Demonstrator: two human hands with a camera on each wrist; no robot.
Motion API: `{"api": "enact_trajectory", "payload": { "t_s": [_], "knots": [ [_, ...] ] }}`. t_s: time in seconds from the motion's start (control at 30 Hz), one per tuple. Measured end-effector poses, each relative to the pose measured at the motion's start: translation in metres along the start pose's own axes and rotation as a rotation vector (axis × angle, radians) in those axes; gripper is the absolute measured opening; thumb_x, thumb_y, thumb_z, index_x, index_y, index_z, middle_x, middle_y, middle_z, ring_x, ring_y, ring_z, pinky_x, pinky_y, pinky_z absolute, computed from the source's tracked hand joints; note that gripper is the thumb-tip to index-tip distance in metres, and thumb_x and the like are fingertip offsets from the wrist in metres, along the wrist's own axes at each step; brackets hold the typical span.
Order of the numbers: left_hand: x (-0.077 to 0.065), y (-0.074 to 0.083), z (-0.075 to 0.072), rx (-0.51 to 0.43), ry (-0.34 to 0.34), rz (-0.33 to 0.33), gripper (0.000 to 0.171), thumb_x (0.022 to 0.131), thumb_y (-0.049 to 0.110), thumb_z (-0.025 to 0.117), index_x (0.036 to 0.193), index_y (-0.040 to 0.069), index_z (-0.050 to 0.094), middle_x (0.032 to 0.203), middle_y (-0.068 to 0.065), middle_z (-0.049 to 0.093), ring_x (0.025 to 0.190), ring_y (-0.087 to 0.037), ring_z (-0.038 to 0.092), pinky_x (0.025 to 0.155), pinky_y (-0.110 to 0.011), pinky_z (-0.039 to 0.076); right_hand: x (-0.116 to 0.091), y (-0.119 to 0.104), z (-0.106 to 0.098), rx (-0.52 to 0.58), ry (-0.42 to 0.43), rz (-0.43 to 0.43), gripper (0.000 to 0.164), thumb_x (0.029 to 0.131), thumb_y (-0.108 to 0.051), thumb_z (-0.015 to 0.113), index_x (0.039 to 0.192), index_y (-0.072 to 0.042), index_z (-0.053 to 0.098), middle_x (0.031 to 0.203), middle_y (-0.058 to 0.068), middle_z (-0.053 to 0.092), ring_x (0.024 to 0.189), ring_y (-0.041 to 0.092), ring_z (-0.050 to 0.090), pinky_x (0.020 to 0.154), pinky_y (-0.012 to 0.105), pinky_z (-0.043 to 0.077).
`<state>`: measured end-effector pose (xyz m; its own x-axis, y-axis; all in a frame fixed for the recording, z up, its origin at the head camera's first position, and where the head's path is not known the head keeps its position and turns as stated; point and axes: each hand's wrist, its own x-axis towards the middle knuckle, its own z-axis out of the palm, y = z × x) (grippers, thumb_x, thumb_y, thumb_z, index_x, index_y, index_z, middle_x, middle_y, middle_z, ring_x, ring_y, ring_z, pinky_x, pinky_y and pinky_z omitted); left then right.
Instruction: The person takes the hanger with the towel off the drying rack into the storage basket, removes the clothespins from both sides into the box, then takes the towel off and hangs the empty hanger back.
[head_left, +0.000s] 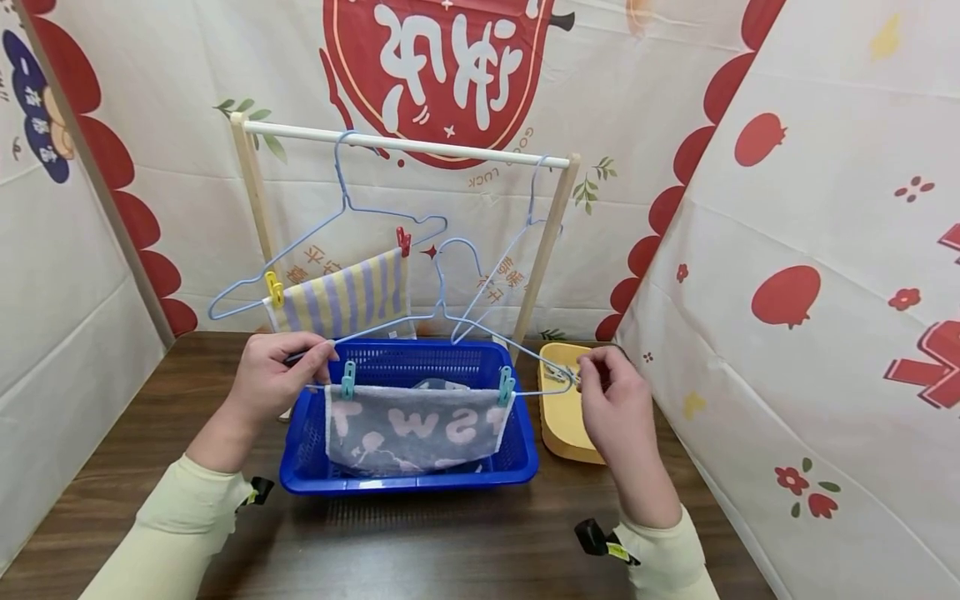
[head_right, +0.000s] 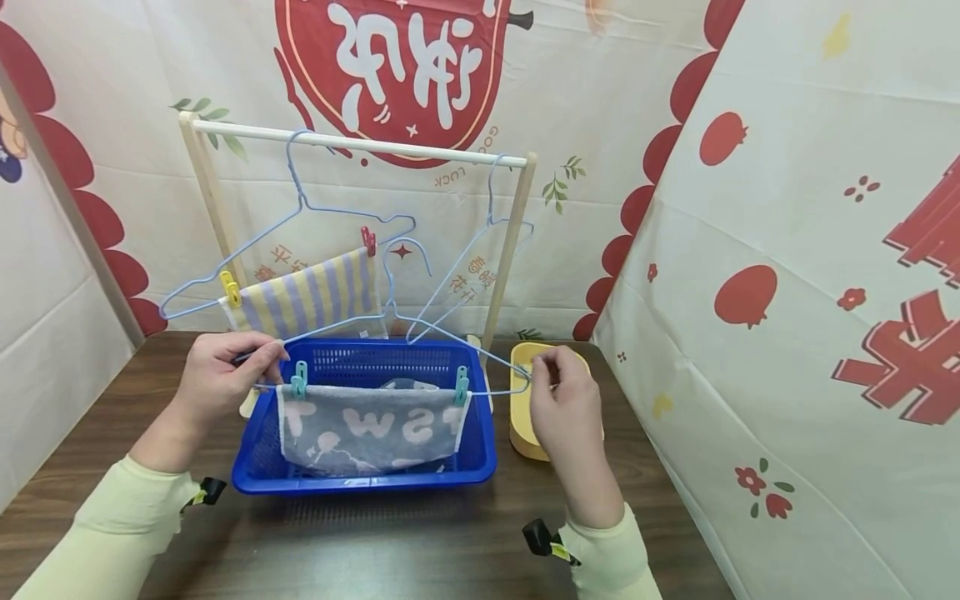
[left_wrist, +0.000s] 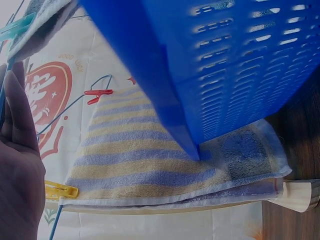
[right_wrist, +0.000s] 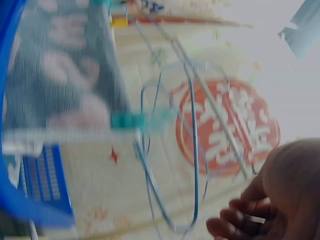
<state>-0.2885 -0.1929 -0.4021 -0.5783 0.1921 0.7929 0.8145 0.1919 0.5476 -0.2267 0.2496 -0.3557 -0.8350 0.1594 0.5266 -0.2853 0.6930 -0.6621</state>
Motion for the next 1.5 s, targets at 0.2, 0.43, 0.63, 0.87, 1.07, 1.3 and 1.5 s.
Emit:
{"api": "enact_trajectory", "payload": {
  "t_s": [0.2, 0.43, 0.63, 0.87, 1.07, 1.3, 1.5],
  "knots": [
    [0.0, -0.002, -0.001, 0.008, 0.005, 0.005, 0.028, 0.093, -0.02, 0.071, 0.086, 0.006, 0.078, 0.069, 0.0, 0.072, 0.06, -0.009, 0.067, 0.055, -0.019, 0.055, -0.01, -0.022, 0.019, -0.029, -0.142, -0.273, 0.01, 0.106, -0.005, 0.072, 0.115, -0.005, 0.076, 0.102, 0.005, 0.074, 0.09, 0.018, 0.067, 0.075, 0.031, 0.059],
    [-0.001, -0.002, 0.0, -0.006, 0.008, 0.011, 0.027, 0.094, -0.019, 0.071, 0.087, 0.006, 0.079, 0.069, -0.001, 0.072, 0.06, -0.009, 0.068, 0.056, -0.019, 0.056, -0.016, -0.026, 0.043, -0.159, -0.257, -0.392, 0.034, 0.109, -0.013, 0.071, 0.14, -0.002, 0.067, 0.125, 0.011, 0.073, 0.113, 0.028, 0.07, 0.1, 0.05, 0.061],
    [-0.001, -0.002, 0.0, -0.009, 0.016, 0.023, 0.027, 0.094, -0.019, 0.071, 0.088, 0.006, 0.079, 0.07, 0.0, 0.072, 0.06, -0.009, 0.068, 0.056, -0.019, 0.056, -0.016, -0.025, 0.053, -0.228, -0.28, -0.304, 0.041, 0.112, -0.018, 0.065, 0.148, 0.002, 0.064, 0.138, 0.019, 0.071, 0.129, 0.037, 0.068, 0.112, 0.059, 0.053],
    [-0.002, -0.001, 0.0, -0.006, 0.019, 0.004, 0.028, 0.094, -0.02, 0.071, 0.088, 0.006, 0.079, 0.07, -0.001, 0.073, 0.06, -0.009, 0.068, 0.056, -0.019, 0.056, -0.011, -0.024, 0.057, -0.041, -0.321, -0.121, 0.026, 0.11, -0.015, 0.069, 0.133, -0.003, 0.073, 0.119, 0.011, 0.077, 0.106, 0.026, 0.073, 0.094, 0.05, 0.063],
    [-0.002, -0.001, 0.0, 0.0, 0.033, 0.018, 0.028, 0.093, -0.019, 0.072, 0.088, 0.007, 0.08, 0.069, 0.0, 0.072, 0.059, -0.011, 0.067, 0.055, -0.018, 0.055, -0.008, -0.022, 0.056, 0.086, -0.354, -0.045, 0.02, 0.108, -0.015, 0.074, 0.125, -0.005, 0.075, 0.108, 0.005, 0.077, 0.1, 0.021, 0.071, 0.091, 0.042, 0.063],
    [-0.002, 0.0, -0.001, 0.009, 0.032, -0.008, 0.028, 0.094, -0.019, 0.071, 0.087, 0.007, 0.08, 0.068, 0.0, 0.072, 0.059, -0.009, 0.067, 0.054, -0.018, 0.055, -0.008, -0.021, 0.054, 0.155, -0.362, -0.049, 0.016, 0.106, -0.014, 0.077, 0.121, -0.008, 0.075, 0.105, 0.004, 0.076, 0.098, 0.02, 0.07, 0.087, 0.031, 0.061],
    [-0.003, 0.001, -0.001, 0.01, 0.038, 0.003, 0.028, 0.093, -0.019, 0.072, 0.088, 0.007, 0.08, 0.069, 0.001, 0.072, 0.059, -0.011, 0.066, 0.054, -0.018, 0.054, -0.008, -0.021, 0.053, 0.187, -0.346, -0.1, 0.01, 0.105, -0.011, 0.078, 0.115, -0.011, 0.076, 0.103, 0.002, 0.075, 0.095, 0.018, 0.069, 0.083, 0.029, 0.06]
  ]
}}
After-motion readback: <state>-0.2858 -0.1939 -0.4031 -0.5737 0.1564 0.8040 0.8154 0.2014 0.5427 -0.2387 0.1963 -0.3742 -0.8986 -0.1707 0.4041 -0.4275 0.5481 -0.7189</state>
